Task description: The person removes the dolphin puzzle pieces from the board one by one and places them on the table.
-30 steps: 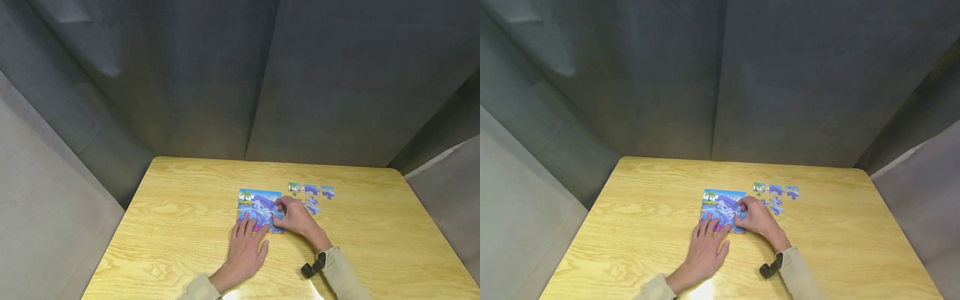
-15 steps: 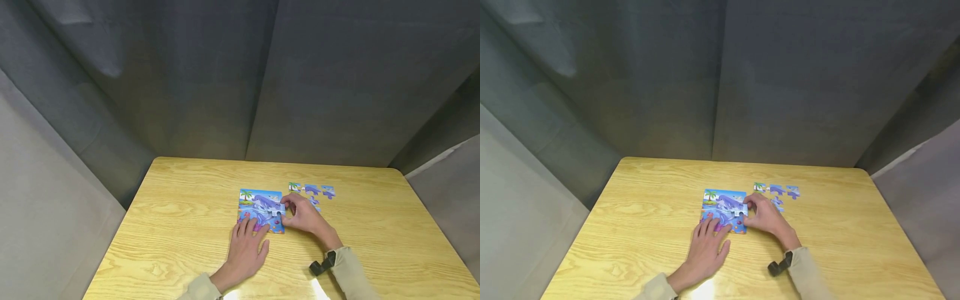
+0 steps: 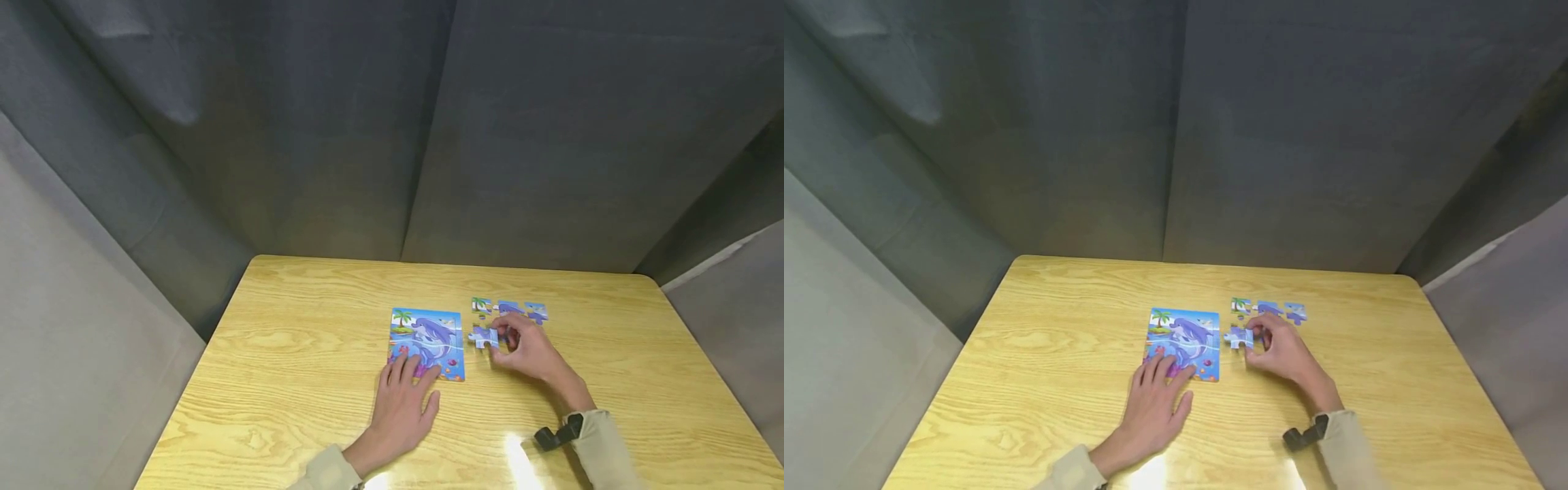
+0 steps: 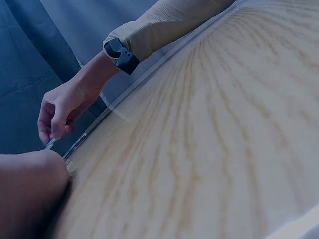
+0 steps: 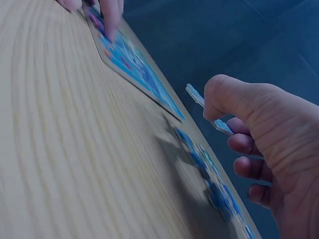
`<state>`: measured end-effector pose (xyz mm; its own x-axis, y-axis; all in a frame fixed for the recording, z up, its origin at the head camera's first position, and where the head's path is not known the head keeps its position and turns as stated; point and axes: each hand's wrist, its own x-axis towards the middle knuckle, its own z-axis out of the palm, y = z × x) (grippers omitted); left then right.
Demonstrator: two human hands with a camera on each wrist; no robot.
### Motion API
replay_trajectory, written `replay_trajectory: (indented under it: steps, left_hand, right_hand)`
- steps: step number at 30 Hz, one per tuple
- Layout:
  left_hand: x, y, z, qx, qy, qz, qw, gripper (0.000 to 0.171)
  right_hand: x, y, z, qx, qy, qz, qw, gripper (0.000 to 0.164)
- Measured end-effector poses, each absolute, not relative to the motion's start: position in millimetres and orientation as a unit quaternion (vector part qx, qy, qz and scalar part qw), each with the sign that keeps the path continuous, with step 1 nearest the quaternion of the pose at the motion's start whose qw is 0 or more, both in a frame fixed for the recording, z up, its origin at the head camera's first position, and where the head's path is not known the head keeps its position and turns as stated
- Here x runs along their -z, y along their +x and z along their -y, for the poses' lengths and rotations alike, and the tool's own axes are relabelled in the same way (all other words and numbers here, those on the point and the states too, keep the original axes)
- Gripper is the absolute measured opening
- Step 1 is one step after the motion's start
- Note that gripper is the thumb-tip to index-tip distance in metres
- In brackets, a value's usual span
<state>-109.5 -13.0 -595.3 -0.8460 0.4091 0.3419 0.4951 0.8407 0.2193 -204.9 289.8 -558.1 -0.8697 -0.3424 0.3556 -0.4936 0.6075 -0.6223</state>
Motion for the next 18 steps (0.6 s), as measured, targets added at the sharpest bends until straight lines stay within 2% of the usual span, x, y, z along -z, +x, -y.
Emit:
replay_trajectory:
  steps: [18]
  left_hand:
    - [598.5, -109.9, 15.1, 0.155, -0.236, 0.952, 0.119, 0.045]
  right_hand:
    - [563.9, -197.3, -356.6, -0.373, 0.152, 0.906, 0.133, 0.04]
